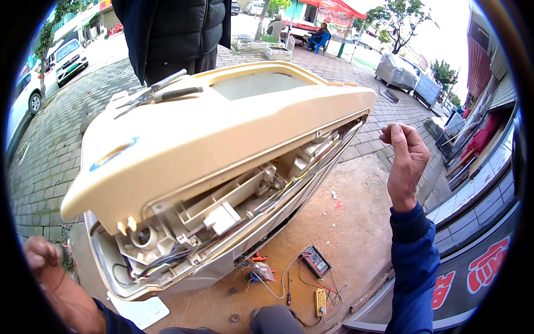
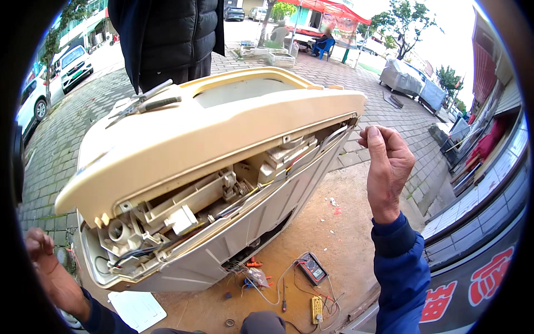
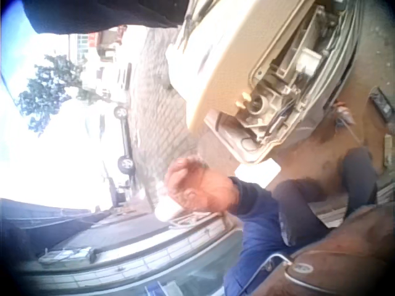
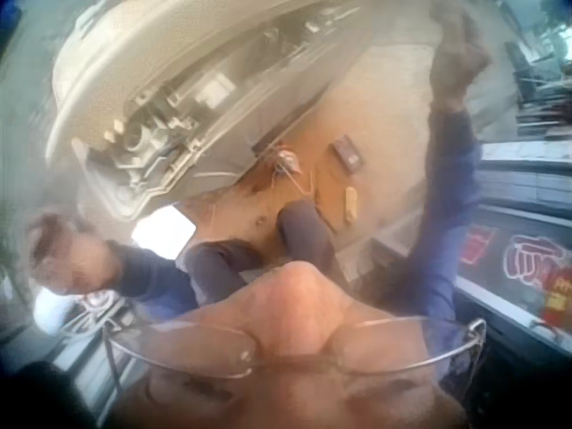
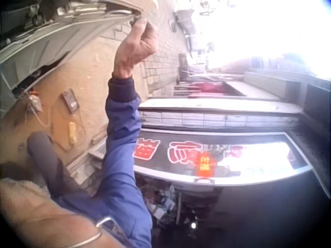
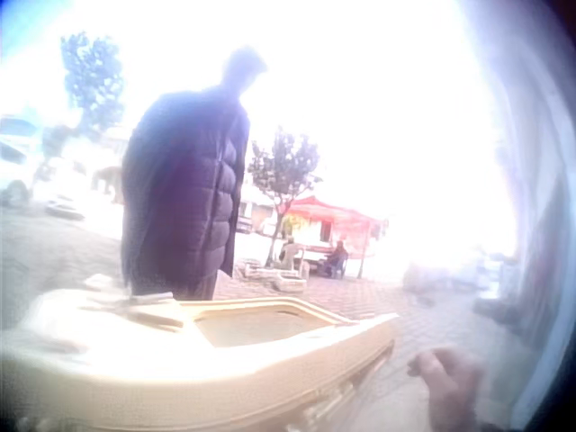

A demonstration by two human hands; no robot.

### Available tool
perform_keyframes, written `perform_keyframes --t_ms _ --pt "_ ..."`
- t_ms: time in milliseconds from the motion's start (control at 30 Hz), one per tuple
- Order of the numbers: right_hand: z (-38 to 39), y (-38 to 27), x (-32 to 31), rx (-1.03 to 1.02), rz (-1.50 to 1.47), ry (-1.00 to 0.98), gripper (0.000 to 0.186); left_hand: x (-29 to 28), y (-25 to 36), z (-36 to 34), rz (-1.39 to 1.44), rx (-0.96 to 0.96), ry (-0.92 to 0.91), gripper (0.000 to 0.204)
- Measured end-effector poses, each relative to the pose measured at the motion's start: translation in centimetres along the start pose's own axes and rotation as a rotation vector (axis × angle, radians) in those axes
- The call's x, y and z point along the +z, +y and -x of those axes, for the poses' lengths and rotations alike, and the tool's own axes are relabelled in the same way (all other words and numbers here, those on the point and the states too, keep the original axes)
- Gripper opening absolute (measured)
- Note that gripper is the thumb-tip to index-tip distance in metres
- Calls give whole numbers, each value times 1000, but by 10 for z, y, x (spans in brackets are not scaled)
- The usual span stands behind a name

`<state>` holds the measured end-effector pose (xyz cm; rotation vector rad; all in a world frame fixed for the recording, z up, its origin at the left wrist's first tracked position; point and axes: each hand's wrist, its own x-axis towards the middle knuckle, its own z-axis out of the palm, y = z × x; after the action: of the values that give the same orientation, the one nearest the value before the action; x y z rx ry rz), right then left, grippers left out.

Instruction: The person repairs a washing machine by connecting internal wires and testing the electrical system with a multimeter. They then reassemble the control panel, securing it with screws and pliers.

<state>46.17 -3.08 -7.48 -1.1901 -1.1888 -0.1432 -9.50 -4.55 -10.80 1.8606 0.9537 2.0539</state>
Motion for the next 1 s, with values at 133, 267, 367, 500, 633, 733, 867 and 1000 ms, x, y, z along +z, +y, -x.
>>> perform_keyframes --t_ms 133,267,367,500,633,733,867,1000 --pt "-70 -12 -1 94 159 -124 20 64 25 -63 -290 -352 -349 94" --pt "-124 -13 8 204 311 -311 24 79 32 -115 -300 -517 -734 99" --pt "-162 -13 11 279 507 -466 24 84 21 -134 -456 -510 -963 100" --pt "-200 12 16 274 737 -595 24 95 19 -152 -513 -583 -1084 105" --pt "-216 42 33 194 868 -670 28 100 19 -153 -509 -641 -1069 110" --pt "-219 63 50 193 930 -702 30 97 14 -148 -532 -642 -1046 114" --pt "-221 71 74 242 1032 -790 26 102 23 -156 -575 -693 -1041 112" --pt "-225 74 80 216 1069 -856 27 103 25 -159 -566 -707 -1034 109"
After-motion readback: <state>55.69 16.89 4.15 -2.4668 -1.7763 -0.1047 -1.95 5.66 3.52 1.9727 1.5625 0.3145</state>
